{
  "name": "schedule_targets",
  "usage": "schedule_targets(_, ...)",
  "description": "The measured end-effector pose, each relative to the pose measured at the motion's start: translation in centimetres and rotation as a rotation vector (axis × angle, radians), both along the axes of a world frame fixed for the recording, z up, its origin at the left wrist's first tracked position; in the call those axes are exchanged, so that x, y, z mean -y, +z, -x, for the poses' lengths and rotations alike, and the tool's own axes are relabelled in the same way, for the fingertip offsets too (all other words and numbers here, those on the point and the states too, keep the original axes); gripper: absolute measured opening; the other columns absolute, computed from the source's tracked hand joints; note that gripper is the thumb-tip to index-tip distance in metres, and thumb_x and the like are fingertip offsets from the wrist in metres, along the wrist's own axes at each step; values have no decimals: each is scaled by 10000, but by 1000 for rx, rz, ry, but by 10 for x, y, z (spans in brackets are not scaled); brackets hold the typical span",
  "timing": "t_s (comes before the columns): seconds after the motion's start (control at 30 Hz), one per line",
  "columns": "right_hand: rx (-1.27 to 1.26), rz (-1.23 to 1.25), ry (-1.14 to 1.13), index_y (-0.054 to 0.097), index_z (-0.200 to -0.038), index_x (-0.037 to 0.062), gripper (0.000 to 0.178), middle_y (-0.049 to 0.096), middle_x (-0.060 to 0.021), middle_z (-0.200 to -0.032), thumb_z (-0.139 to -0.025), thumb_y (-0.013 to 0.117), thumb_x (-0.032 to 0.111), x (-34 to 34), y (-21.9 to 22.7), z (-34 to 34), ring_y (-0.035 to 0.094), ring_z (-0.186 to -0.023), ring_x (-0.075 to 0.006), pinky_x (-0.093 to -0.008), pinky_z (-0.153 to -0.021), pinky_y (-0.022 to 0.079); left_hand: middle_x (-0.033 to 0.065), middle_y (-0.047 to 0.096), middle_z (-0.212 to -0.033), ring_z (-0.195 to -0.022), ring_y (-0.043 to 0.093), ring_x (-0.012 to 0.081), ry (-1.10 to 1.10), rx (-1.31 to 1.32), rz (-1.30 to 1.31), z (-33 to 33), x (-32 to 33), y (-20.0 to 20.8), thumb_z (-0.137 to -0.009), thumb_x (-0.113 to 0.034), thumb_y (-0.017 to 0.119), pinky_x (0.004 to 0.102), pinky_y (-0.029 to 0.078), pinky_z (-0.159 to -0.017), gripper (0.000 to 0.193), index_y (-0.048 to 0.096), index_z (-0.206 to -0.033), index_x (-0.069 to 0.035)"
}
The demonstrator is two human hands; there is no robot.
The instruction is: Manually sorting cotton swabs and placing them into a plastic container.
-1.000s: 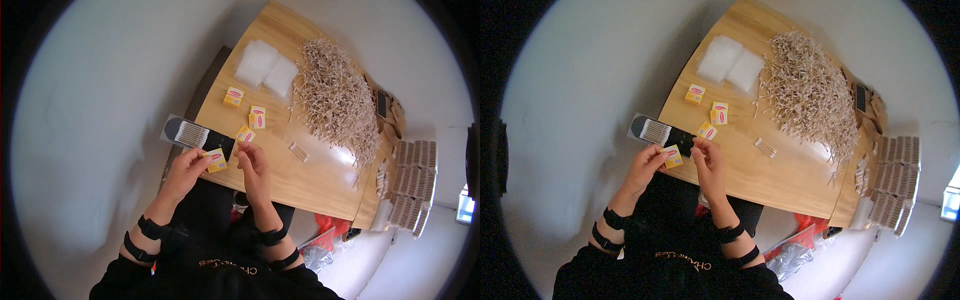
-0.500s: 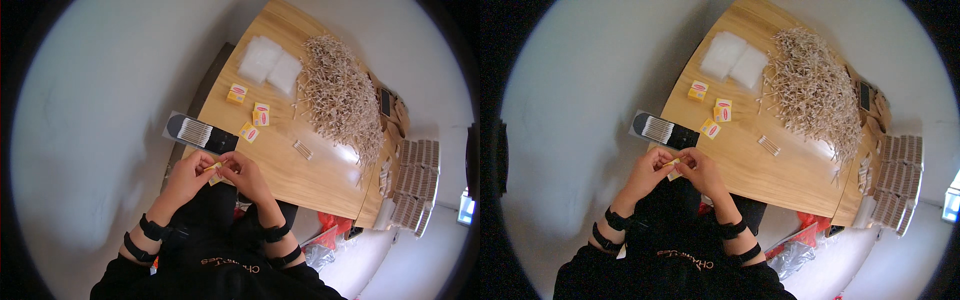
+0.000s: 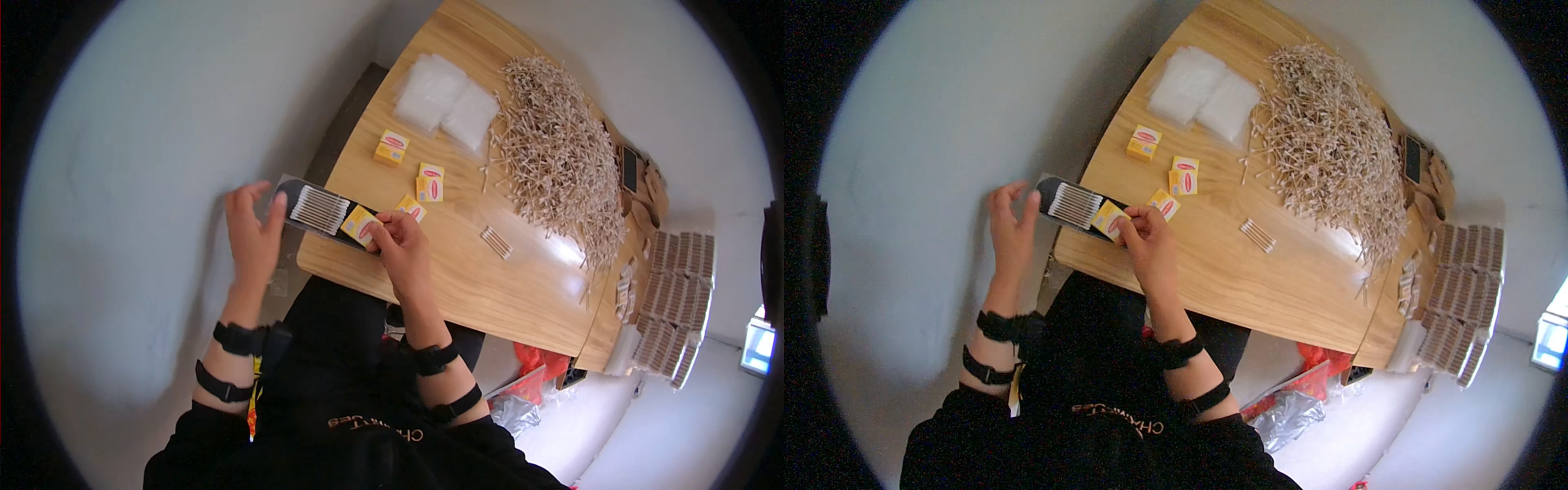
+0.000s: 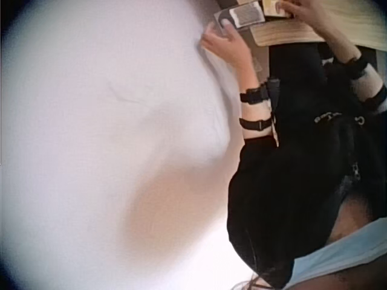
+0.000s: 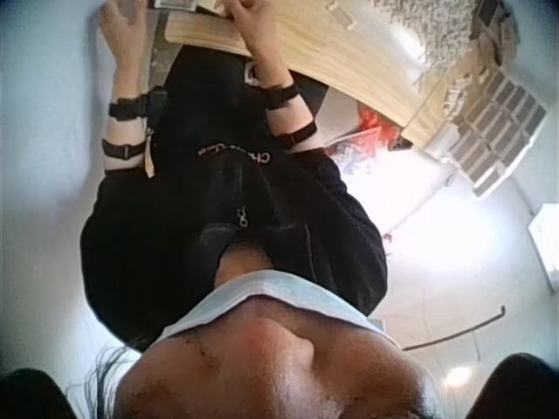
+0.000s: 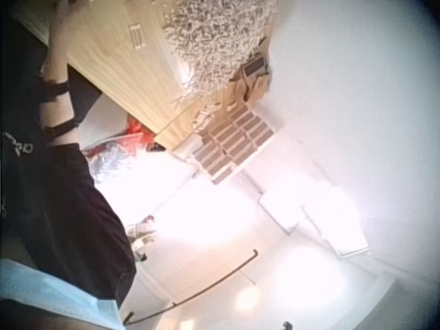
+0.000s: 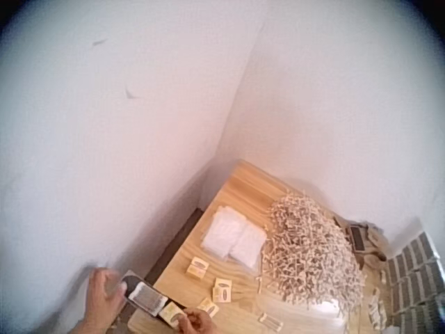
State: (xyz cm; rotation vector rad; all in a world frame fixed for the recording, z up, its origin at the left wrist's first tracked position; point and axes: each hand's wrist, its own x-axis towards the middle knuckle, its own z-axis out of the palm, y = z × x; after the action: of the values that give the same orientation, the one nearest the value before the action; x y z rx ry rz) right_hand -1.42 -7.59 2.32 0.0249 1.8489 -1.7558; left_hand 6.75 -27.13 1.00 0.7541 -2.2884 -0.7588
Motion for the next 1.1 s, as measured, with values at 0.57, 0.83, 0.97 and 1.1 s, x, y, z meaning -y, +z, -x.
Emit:
schedule_targets(0.57,-172,-88,-14,573,-1048,-25,185,652,-94,-764,-898,618,74,32,-16,-13,658,-637,-135,-258,-567,521,9,660,-852,-756,595,84,-188,-25,-1359,31,20,-45,-860,-351,711,238,467,-712,320,662,-928,-42)
schedule_targets(0.83,-431,-364,45,524,-1094,-17,318,668,-115,-798,-833,678,79,54,-19,-4,641,-574,-171,-279,-554,500,-13,630,-793,-709,565,63,-191,-63,-1250,31,17,-48,-868,-333,704,224,448,-669,291,645,-858,-49)
schedule_targets(0.97,-416,-391,3,523,-1099,-11,335,658,-99,-738,-823,691,77,61,-22,-5,640,-587,-175,-270,-574,502,-15,623,-784,-701,560,59,-174,-90,-1228,31,13,-48,-864,-344,708,224,446,-670,304,641,-853,-47)
schedule_targets(1.1,-530,-367,-75,489,-1172,-20,379,591,-168,-1031,-850,654,92,57,-19,-9,611,-871,-236,-336,-707,503,-7,635,-798,-710,568,61,-145,-103,-1233,30,11,-47,-864,-363,705,222,451,-685,327,651,-872,-40)
